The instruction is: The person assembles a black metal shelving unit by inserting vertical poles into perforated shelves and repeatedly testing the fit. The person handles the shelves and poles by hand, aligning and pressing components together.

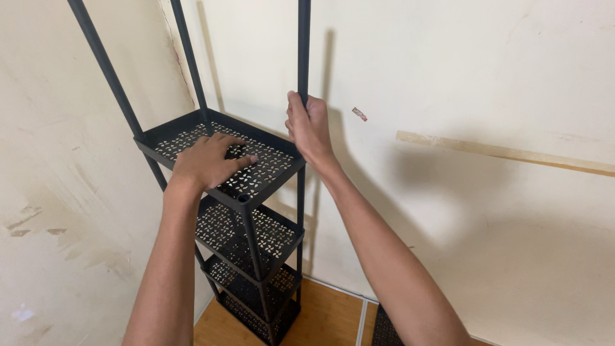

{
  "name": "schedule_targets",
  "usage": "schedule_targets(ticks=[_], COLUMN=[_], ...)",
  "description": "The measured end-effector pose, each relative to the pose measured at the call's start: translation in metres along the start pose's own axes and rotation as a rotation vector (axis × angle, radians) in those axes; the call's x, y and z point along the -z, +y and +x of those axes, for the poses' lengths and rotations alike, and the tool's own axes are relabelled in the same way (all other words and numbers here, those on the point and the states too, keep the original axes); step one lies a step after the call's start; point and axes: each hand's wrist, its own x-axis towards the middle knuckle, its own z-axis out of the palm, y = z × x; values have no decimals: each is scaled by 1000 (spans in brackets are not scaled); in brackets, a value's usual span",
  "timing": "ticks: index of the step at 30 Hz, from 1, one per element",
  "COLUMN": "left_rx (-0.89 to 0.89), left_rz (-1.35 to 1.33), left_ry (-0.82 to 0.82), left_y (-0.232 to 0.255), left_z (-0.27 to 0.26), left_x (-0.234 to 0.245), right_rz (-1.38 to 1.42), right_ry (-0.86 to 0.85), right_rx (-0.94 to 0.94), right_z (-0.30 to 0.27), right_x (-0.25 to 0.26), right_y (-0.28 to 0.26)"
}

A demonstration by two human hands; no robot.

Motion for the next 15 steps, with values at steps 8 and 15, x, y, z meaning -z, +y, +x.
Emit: schedule_targets(ticks=[8,15], left_rx=[-30,-25], left_rz=[28,-3], left_ry=[-41,-30], left_y=[0,1], left_z=[10,8], left_x=[-5,-3], right_rz=[118,-487], right_ry=[-197,192], right_rx=[-93,245], right_z=[0,-15], right_x=[25,-4], right_y=[-2,-6])
